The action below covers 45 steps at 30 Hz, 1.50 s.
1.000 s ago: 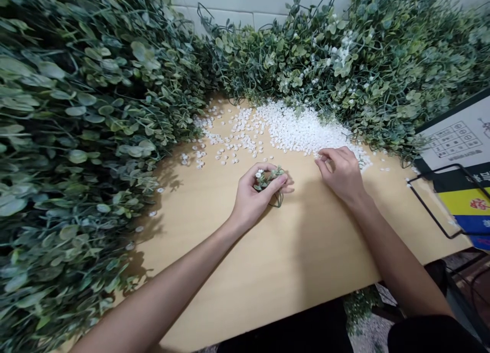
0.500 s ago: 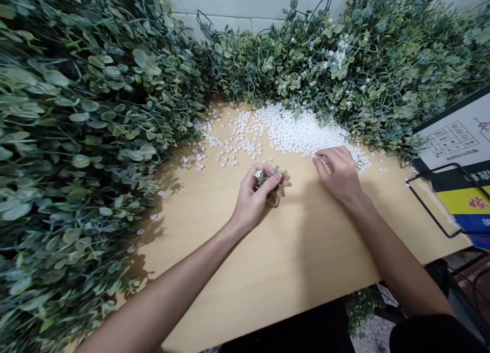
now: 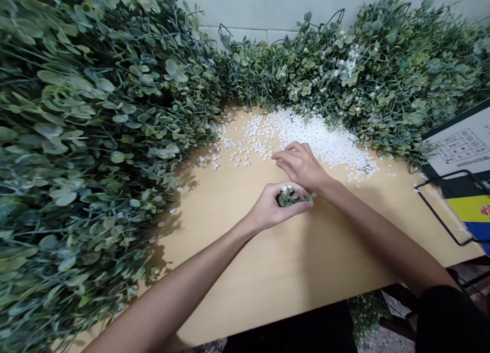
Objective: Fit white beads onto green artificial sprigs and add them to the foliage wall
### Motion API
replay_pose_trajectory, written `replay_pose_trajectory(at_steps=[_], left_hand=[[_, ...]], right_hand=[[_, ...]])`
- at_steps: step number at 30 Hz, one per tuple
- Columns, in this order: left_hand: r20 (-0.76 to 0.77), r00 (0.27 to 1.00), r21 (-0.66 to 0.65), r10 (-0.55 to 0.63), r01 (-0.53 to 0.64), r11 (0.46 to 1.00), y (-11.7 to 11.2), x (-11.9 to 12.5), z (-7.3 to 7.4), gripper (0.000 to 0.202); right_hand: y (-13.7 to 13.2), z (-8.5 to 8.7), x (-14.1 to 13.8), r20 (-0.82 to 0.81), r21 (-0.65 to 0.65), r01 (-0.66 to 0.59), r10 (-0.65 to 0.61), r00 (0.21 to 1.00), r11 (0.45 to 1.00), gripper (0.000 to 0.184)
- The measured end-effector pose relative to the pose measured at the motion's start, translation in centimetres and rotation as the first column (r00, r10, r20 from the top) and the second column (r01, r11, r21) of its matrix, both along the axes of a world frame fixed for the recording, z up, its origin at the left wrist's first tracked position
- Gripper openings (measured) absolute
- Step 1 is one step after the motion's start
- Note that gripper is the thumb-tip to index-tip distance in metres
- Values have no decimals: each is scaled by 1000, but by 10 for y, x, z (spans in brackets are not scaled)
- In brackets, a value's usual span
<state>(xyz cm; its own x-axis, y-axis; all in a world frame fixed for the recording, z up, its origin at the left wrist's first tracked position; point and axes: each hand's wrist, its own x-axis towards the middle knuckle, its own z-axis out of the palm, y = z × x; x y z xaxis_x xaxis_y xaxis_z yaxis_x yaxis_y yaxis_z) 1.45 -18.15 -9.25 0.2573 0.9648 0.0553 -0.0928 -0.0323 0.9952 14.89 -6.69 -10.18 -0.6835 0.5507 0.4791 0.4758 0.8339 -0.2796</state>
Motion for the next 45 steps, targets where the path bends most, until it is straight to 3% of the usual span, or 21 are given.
replay_pose_trajectory(at_steps=[6, 9, 11, 13, 15, 18, 24, 28, 34, 45], left_hand=[[85, 996, -92, -8, 15, 996, 1, -2, -4, 34], [136, 989, -125, 54, -36, 991, 3, -1, -7, 34], [163, 982, -144, 91, -68, 987, 4, 0, -7, 34], [190, 976, -158, 106, -77, 985, 4, 1, -6, 37], [220, 968, -172, 117, -79, 982, 5, 2, -5, 39], [234, 961, -198, 149, -103, 975, 5, 3, -6, 39], [158, 963, -178, 220, -191, 965, 5, 2, -10, 32], [163, 958, -175, 234, -206, 963, 5, 1, -10, 32], [179, 955, -209, 237, -198, 958, 5, 1, -11, 35], [65, 964, -122, 259, -250, 961, 4, -1, -13, 34]], right_hand=[[8, -3, -5, 13, -40, 16, -15, 1000, 999, 17], [-1, 2, 11, -138, -99, 15, -29, 990, 995, 13], [-11, 8, 24, -311, -216, 6, -75, 947, 976, 8], [-24, 13, 36, -487, -404, -40, -178, 855, 914, 4], [-36, 16, 45, -599, -584, -137, -310, 738, 800, 18], [-45, 15, 55, -649, -707, -294, -425, 631, 643, 32], [-43, 6, 60, -638, -763, -456, -420, 645, 459, 37], [-43, 2, 59, -636, -771, -513, -430, 641, 376, 35], [-46, 0, 54, -632, -773, -555, -447, 633, 307, 37], [-48, -3, 53, -643, -764, -570, -426, 636, 301, 33]])
